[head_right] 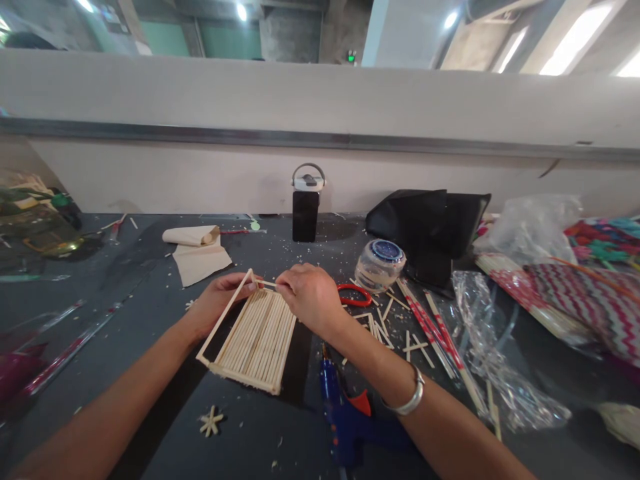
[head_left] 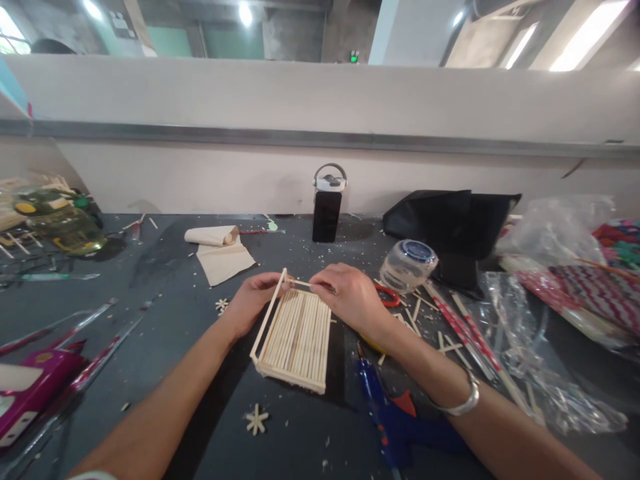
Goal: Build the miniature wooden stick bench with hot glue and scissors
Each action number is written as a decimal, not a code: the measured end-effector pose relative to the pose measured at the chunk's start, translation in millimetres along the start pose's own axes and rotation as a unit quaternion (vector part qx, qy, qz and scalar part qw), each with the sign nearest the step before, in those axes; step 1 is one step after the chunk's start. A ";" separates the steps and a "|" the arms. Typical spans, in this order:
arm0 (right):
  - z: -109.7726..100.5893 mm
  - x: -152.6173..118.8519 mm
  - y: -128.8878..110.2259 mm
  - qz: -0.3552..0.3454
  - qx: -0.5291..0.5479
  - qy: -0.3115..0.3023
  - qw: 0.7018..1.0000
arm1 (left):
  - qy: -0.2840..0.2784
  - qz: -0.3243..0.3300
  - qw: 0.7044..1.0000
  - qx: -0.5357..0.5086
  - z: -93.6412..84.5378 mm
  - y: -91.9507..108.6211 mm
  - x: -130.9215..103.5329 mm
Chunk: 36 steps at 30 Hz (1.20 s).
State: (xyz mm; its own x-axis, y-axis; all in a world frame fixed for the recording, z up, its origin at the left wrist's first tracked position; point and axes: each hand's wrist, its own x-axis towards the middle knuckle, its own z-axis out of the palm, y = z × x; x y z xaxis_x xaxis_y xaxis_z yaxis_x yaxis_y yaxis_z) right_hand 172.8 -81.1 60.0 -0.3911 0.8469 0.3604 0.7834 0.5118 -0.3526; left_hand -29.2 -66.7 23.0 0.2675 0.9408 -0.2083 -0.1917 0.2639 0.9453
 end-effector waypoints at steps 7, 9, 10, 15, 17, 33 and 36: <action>-0.6 1.0 0.2 0.003 -0.009 -0.001 1.000 | 0.015 -0.007 1.000 0.005 -1.9 -3.1 4.2; -1.0 1.4 0.3 0.005 -0.010 -0.006 1.000 | 0.012 -0.013 1.000 0.002 -2.0 -3.1 4.3; -1.2 1.5 0.3 0.007 -0.011 -0.008 1.000 | 0.009 -0.016 1.000 0.000 -1.9 -2.8 4.0; -0.7 0.6 -0.8 0.016 0.004 -0.011 1.000 | -0.019 -0.031 0.999 -0.018 -0.9 1.9 0.4; -2.0 0.4 -1.5 0.026 0.025 -0.003 0.999 | -0.025 -0.028 0.999 -0.028 -0.8 3.8 -0.7; -39.0 -1.8 -1.4 0.020 0.095 0.203 0.974 | 0.218 0.178 0.946 0.159 -13.8 2.5 8.1; -40.9 -0.7 4.6 0.016 0.087 0.158 0.983 | 0.220 0.168 0.945 0.175 -16.8 -0.9 9.7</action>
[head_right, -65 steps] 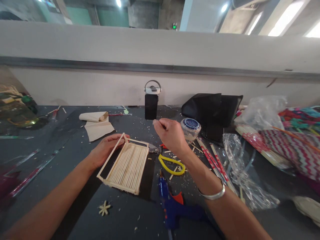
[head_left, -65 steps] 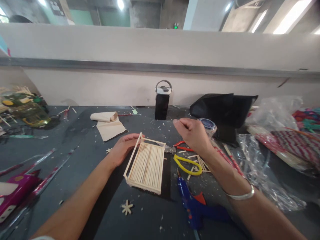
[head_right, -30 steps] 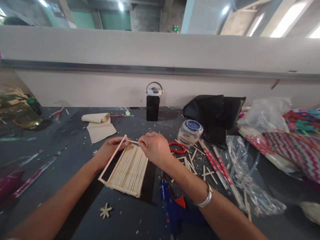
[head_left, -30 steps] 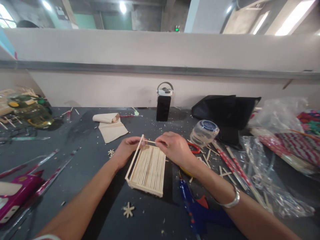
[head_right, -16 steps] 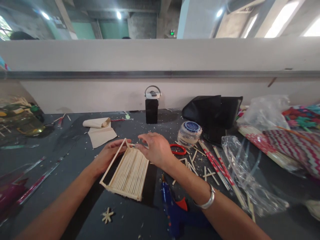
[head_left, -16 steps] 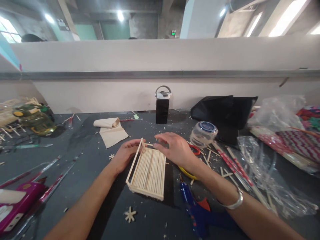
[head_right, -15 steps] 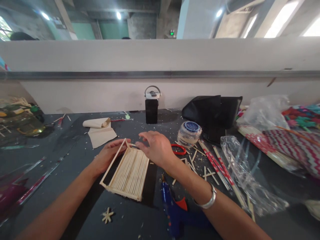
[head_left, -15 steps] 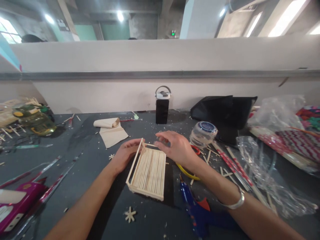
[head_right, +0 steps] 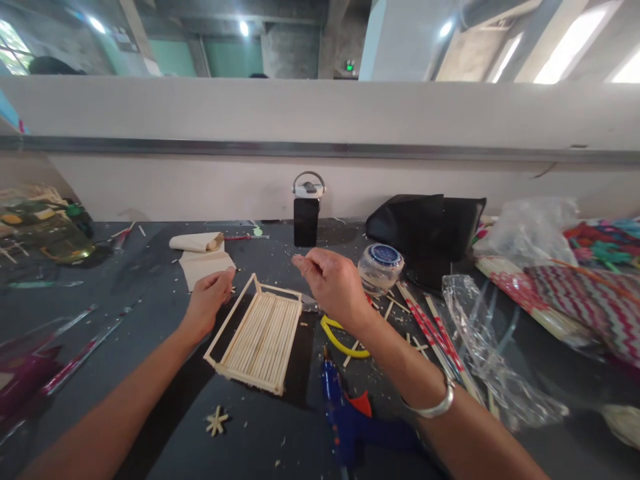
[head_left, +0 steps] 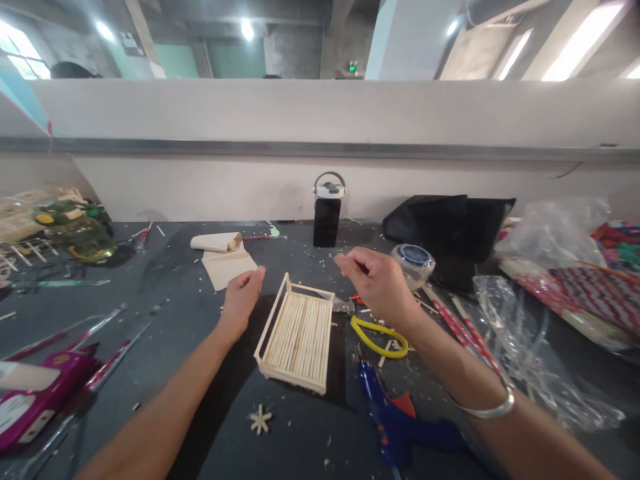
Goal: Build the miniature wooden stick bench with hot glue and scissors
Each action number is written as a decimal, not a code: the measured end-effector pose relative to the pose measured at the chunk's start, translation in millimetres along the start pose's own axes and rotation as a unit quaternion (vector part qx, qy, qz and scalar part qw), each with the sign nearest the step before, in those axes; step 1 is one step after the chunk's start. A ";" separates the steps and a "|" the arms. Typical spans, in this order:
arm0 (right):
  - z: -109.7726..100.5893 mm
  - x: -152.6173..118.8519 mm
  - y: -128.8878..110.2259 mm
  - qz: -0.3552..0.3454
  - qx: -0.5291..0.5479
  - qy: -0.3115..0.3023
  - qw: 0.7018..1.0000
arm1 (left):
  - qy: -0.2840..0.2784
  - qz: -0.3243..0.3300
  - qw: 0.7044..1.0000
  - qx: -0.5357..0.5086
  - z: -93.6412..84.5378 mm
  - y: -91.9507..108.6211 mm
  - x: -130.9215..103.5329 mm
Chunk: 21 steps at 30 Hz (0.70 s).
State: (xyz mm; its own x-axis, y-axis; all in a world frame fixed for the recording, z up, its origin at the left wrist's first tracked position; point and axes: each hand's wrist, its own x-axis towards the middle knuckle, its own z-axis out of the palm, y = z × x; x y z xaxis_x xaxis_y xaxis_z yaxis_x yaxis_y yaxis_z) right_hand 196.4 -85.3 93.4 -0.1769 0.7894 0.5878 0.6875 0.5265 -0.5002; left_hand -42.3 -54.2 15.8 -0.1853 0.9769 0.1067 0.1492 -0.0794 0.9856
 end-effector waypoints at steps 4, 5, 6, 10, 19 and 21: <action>-20.4 -6.6 11.6 -0.021 -0.044 -0.062 0.997 | -0.039 0.004 0.999 0.012 -0.5 -2.5 -0.9; -28.2 -11.6 14.6 -0.021 -0.060 -0.067 0.996 | -0.052 0.008 0.999 0.013 -0.2 -2.8 -1.3; -36.3 -17.9 17.4 -0.020 -0.073 -0.074 0.994 | -0.064 0.015 0.998 0.013 0.3 -3.0 -1.7; -65.2 -55.7 25.5 0.071 -0.104 -0.069 0.990 | -0.110 0.028 0.993 0.031 1.7 -4.4 -2.4; -87.0 -169.1 30.9 0.131 -0.174 -0.086 0.972 | -0.066 0.031 0.988 0.133 0.7 -1.1 -3.2; -83.7 -185.1 25.0 0.041 -0.170 -0.100 0.979 | -0.059 0.029 0.989 0.132 1.1 -0.2 -4.2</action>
State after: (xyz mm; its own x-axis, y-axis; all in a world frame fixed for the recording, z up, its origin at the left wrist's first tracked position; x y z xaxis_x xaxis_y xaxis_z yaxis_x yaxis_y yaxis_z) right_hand 305.3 -244.6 25.3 -0.2214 0.8890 0.4009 0.8945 0.3489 -0.2797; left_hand -40.5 -58.1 15.0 -0.0572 0.9896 0.1317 0.4083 -0.0972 0.9076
